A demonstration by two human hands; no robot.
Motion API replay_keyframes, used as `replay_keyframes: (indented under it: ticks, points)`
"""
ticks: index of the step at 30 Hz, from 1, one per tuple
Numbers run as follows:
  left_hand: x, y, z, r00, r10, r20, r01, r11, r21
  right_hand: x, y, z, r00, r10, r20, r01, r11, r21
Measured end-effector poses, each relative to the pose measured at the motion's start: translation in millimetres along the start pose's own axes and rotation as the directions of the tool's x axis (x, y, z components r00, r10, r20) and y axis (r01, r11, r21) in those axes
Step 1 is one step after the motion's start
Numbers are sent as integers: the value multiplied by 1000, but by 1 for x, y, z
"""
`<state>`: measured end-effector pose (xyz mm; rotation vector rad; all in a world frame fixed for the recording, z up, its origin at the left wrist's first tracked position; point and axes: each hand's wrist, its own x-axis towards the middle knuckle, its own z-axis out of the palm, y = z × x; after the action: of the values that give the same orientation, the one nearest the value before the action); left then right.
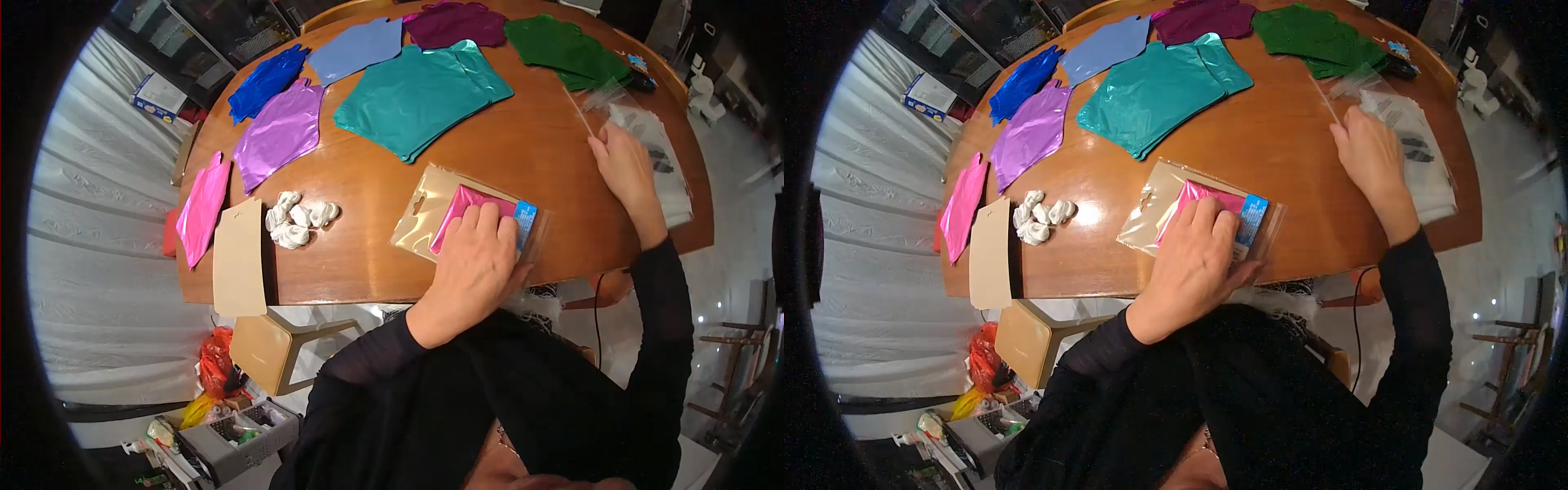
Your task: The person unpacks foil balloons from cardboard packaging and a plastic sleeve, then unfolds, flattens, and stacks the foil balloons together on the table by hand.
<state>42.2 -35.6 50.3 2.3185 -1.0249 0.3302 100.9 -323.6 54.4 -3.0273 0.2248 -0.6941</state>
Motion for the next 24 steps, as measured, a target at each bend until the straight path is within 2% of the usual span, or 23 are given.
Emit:
replay_keyframes:
  ticks: [6, 10, 12, 13, 15, 17, 18, 20, 24]
  points:
    - [-11, -10, -12, 1000, 27, -4, -27, 999, -46, 14, 3, 35, 1000, -3, -24, 0, 994, -113]
    - [-13, -5, -10, 997, 38, -67, -40, 999, -27, -9, 4, 15, 986, -153, -59, 149, 986, -75]
    - [-13, -6, -6, 995, 38, -90, -40, 999, -24, -38, -18, -32, 988, -150, -37, 154, 941, 303]
    - [-14, -7, -2, 993, 38, -109, -41, 999, -23, -56, -32, -55, 994, -109, 17, 91, 900, 425]
    - [-18, -8, 4, 989, 37, -140, -41, 999, -24, -89, -43, -95, 957, -81, 278, -142, 705, 695]
    - [-21, -7, 6, 989, 26, -143, -30, 999, -25, -114, -38, -119, 890, -209, 406, -117, 755, 645]
    - [-22, -7, 6, 988, 28, -154, -31, 999, -21, -124, -38, -122, 888, -206, 412, -125, 753, 645]
    - [-22, -6, 6, 983, 37, -178, -40, 999, -12, -137, -39, -127, 873, -310, 378, 21, 797, 604]
    - [-22, -3, 6, 977, 50, -206, -53, 999, -10, -144, -44, -119, 877, -316, 362, 57, 816, 576]
